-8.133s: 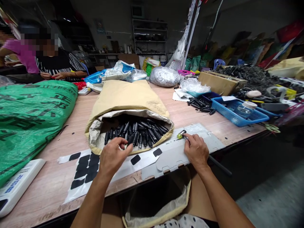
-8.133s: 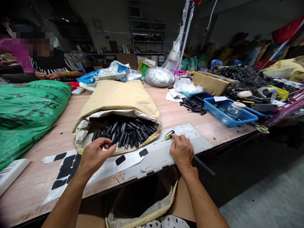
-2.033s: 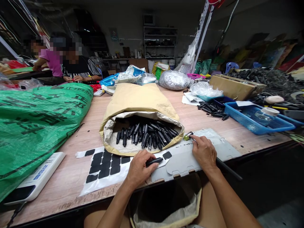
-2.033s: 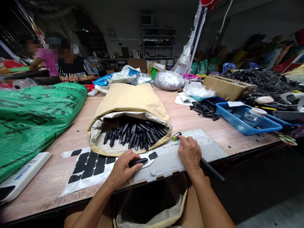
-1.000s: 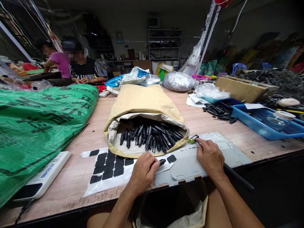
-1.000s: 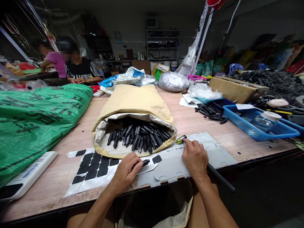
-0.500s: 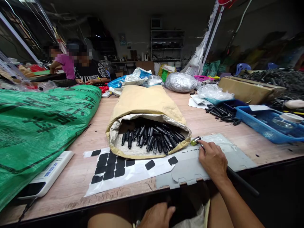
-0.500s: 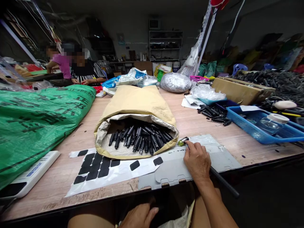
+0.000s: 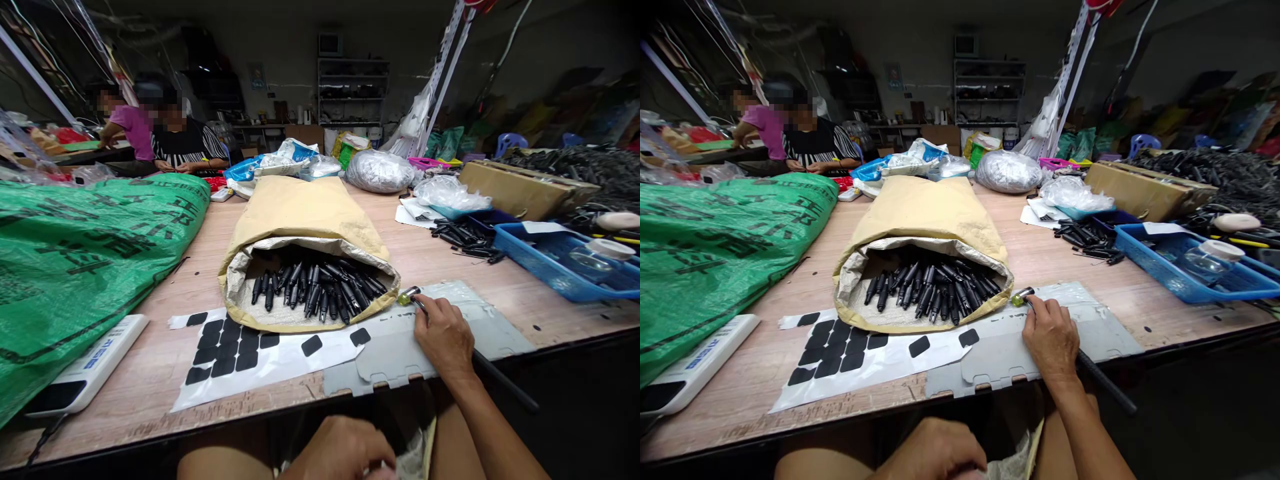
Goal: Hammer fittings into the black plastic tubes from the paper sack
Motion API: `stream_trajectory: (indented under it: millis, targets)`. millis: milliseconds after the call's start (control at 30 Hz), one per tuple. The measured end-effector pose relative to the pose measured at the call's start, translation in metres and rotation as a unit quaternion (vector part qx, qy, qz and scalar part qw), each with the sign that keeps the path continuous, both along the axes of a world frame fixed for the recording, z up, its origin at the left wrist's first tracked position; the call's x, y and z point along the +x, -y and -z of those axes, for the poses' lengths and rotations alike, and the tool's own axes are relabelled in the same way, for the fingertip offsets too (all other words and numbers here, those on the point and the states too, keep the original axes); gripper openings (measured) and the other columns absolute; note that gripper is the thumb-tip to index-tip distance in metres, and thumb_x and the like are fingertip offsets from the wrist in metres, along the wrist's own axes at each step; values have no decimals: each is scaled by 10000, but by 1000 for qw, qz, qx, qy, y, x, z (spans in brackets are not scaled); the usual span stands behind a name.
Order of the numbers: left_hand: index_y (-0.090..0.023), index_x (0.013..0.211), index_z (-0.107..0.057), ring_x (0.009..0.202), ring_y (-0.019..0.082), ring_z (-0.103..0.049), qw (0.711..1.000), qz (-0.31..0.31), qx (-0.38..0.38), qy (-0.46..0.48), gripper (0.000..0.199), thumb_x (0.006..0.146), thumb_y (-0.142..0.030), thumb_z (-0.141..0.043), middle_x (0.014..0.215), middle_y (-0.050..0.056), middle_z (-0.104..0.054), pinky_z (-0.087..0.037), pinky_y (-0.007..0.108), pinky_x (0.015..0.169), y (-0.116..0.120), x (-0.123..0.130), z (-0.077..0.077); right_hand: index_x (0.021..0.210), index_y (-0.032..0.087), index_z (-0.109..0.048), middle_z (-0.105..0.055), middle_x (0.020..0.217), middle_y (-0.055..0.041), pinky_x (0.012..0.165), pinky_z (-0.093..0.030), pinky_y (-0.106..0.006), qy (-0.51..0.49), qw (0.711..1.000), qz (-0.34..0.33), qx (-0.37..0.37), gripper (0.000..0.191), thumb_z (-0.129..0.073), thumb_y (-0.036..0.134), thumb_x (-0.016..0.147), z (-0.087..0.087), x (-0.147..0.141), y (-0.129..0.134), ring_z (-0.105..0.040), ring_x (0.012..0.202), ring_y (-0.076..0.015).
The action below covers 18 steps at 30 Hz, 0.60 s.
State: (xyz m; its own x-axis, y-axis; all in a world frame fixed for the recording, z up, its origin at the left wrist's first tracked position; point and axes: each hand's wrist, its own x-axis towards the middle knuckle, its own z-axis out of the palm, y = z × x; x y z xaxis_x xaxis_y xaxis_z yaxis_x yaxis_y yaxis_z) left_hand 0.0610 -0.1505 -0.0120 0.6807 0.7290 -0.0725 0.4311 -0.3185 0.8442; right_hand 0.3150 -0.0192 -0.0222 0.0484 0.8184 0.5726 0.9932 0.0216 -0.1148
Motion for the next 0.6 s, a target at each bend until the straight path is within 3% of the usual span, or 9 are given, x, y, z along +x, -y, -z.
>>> stream_trajectory:
  millis: [67,133,200,233,300,400,533,600]
  targets:
    - [-246,920,-725,762,152,-673,985,-145,61,73,159,957,-311,-585,838,3,-741,-499,243,721,-23,-9,-34,1200,232,-687,-642,943,-61,731,-336,-328,-1,1000,1,-2,294,-558,216,937,0,0,0,-527,869,-218]
    - [-222,886,-677,711,162,-622,941,-303,137,67,183,967,-330,-554,802,15,-694,-477,270,652,-55,-25,-55,1195,232,-686,-640,944,-62,727,-332,-328,-4,1000,2,-3,292,-555,212,935,-1,0,0,-524,867,-217]
    - [-209,896,-651,729,181,-594,884,-418,210,4,155,915,-358,-613,827,26,-650,-473,298,660,-89,-42,-57,1189,229,-685,-640,949,-64,726,-332,-329,-9,1000,1,-5,292,-557,205,929,-2,-1,0,-522,869,-217]
    - [-204,898,-643,757,190,-595,864,-447,231,-26,166,885,-369,-650,846,29,-632,-481,311,690,-104,-49,-53,1189,229,-685,-640,953,-64,726,-333,-329,-11,1000,0,-7,293,-558,202,926,-2,-1,0,-521,873,-217]
    - [-197,883,-641,796,203,-600,848,-466,240,-84,197,834,-374,-714,865,30,-608,-490,331,740,-127,-60,-39,1194,228,-684,-640,960,-65,729,-336,-329,-12,1000,-1,-11,298,-558,199,926,-4,-2,0,-522,881,-218]
    - [-197,868,-651,806,198,-609,857,-447,226,-123,158,838,-334,-722,869,24,-604,-485,323,752,-136,-67,-24,1196,222,-684,-637,959,-66,732,-337,-326,-9,1000,0,-13,295,-554,203,931,-6,-2,1,-526,889,-220]
    - [-213,959,-660,817,189,-601,871,-417,240,-98,101,905,-298,-650,952,27,-648,-468,317,749,-115,-69,-32,1195,220,-684,-635,960,-68,730,-330,-321,-13,1000,2,-13,294,-548,205,935,-6,-4,2,-527,894,-220]
    - [-226,1003,-660,877,204,-602,895,-369,239,-76,109,911,-281,-641,986,31,-668,-468,325,775,-100,-66,-37,1192,222,-686,-634,958,-69,736,-328,-321,-16,1000,2,-10,292,-550,209,934,-6,-4,1,-525,892,-219]
